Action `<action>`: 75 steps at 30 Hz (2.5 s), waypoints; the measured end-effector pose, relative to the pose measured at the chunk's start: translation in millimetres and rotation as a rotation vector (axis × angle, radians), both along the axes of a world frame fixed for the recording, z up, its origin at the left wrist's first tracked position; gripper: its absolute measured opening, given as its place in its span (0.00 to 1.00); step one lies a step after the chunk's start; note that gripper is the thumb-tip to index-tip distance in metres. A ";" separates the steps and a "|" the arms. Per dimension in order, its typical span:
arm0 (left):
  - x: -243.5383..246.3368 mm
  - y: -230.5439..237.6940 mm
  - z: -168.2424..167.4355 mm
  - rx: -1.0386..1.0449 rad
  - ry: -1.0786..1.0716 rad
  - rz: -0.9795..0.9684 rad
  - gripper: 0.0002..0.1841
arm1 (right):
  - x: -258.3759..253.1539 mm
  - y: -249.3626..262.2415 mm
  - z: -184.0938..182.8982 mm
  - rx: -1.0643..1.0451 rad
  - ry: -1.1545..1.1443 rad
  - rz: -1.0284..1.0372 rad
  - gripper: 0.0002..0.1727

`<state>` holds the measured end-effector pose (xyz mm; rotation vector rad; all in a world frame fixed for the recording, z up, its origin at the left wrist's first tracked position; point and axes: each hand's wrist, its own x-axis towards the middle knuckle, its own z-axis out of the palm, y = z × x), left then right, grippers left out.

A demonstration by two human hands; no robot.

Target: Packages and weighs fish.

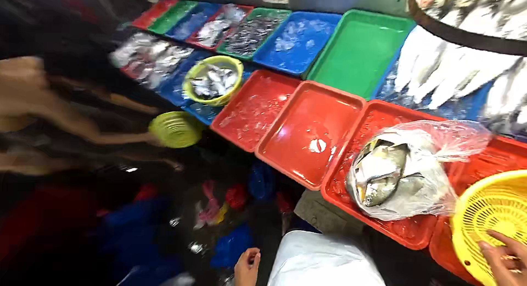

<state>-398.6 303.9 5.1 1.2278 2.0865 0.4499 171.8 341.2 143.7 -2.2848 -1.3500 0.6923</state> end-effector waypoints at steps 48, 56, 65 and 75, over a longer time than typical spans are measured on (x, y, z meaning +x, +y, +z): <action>101.5 168.8 17.6 -0.048 -0.689 -0.238 0.08 | -158.4 161.3 -15.9 -0.316 -0.149 -0.371 0.28; 65.2 163.1 -5.1 -0.046 -0.666 -0.113 0.10 | -100.2 183.2 36.1 -0.452 -0.077 -0.049 0.24; 21.9 141.9 -26.5 -0.068 -0.509 -0.075 0.12 | -28.9 104.1 174.8 -0.174 -0.147 0.017 0.25; 78.4 165.9 2.9 -0.008 -0.465 -0.266 0.11 | 12.9 29.8 91.1 -0.248 -0.366 -0.544 0.28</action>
